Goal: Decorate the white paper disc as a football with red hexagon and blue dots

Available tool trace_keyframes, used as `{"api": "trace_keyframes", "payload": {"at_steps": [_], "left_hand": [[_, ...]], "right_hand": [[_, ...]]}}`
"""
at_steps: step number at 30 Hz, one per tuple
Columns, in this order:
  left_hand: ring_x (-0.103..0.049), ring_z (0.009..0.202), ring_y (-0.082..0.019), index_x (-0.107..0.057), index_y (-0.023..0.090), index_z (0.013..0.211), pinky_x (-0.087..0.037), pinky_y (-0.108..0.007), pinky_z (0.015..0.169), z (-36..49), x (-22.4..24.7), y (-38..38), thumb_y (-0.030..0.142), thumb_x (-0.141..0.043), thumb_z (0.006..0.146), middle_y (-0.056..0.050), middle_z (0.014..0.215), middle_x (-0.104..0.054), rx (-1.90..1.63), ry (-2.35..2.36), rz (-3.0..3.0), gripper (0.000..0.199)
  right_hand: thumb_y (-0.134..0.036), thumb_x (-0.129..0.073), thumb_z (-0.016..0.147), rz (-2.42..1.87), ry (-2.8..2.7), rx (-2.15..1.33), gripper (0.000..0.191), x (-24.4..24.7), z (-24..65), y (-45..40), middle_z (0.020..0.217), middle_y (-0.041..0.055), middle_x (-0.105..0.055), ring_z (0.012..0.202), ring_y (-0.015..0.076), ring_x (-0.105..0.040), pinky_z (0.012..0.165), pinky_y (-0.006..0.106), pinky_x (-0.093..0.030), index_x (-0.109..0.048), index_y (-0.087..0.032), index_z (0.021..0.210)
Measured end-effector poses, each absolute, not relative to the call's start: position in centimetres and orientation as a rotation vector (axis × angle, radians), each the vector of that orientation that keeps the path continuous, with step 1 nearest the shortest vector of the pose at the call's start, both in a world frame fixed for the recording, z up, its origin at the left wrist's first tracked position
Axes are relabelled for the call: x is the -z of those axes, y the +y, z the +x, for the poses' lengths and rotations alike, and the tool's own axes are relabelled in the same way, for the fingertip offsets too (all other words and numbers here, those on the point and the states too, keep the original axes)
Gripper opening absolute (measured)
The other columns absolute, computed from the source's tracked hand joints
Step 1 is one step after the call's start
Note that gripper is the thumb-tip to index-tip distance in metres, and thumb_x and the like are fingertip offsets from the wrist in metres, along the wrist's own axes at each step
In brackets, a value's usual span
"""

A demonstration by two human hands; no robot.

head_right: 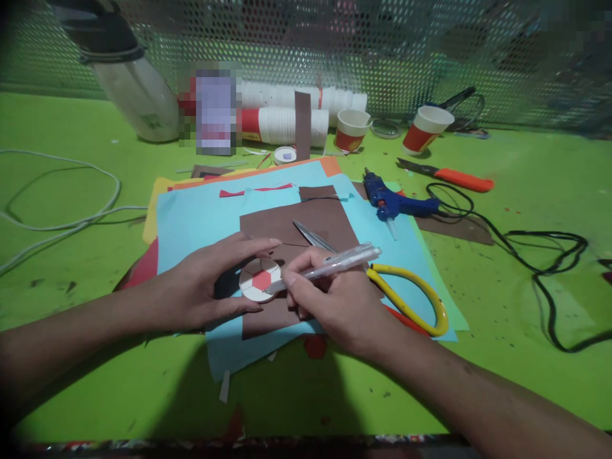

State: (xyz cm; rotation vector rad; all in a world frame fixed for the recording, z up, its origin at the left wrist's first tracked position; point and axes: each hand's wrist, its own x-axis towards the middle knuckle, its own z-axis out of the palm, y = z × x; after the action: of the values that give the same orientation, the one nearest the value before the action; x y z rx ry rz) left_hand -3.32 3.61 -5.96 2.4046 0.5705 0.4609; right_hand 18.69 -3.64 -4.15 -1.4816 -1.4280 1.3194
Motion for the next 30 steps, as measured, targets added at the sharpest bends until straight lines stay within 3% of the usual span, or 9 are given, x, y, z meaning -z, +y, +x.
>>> {"api": "trace_keyframes", "payload": {"at_steps": [30], "left_hand": [[-0.053,0.105,-0.021,-0.035,0.022,0.145,-0.046,-0.033,0.089,-3.31,5.99,3.33,0.027,-0.064,0.09,-0.009,0.118,-0.055,-0.521,0.536,2.435,0.062]], "right_hand": [[-0.029,-0.058,0.088,-1.449,-1.413,-1.338,0.016,4.42,18.76,-3.8,0.061,-0.0016,-0.063,0.052,0.009,-0.057,0.049,0.019,-0.045,-0.058,-0.02,0.075]]}}
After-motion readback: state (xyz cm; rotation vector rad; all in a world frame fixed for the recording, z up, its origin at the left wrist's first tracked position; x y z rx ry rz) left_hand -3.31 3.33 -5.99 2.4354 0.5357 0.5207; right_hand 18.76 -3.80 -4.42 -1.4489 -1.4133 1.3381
